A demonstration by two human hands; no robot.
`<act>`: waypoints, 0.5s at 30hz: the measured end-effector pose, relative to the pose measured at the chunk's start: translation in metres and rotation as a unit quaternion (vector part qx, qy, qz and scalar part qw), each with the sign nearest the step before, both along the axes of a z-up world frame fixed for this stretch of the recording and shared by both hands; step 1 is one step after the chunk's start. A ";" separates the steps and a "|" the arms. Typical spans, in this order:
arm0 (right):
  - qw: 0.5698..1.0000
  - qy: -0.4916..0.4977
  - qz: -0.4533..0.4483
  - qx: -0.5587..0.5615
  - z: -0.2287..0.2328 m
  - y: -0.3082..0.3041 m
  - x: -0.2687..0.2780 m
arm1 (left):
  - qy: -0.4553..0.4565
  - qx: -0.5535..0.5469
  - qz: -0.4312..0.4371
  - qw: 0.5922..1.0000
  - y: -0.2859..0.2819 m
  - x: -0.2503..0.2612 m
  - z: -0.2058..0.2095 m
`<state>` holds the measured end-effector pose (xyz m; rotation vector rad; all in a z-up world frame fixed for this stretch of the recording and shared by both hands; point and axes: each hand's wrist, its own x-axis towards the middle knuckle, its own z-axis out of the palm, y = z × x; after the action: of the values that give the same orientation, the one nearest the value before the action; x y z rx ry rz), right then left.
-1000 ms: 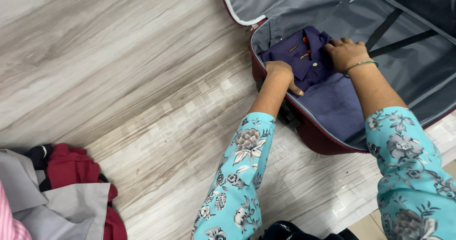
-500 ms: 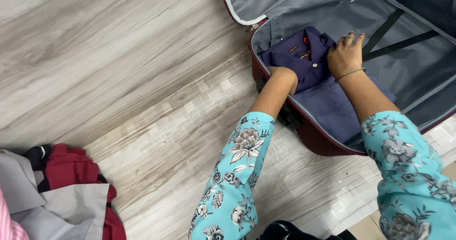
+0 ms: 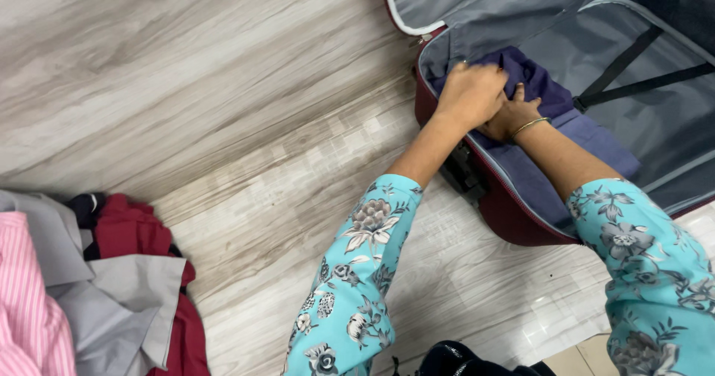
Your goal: The person buttons a pink striped shirt, spreads it flat on a surface, and then folds the sleeves and body of the shirt into a square shape.
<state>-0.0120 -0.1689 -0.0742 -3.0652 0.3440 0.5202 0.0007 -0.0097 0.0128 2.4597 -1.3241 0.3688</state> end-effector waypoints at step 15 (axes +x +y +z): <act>0.864 -0.417 0.276 -0.053 0.165 0.089 -0.082 | 0.099 -0.175 0.076 0.977 0.334 -0.172 -0.148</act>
<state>-0.0936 -0.0798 0.0908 -3.0648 -0.5501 -0.8716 -0.1714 0.3248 -0.1352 2.2369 -0.9072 0.3480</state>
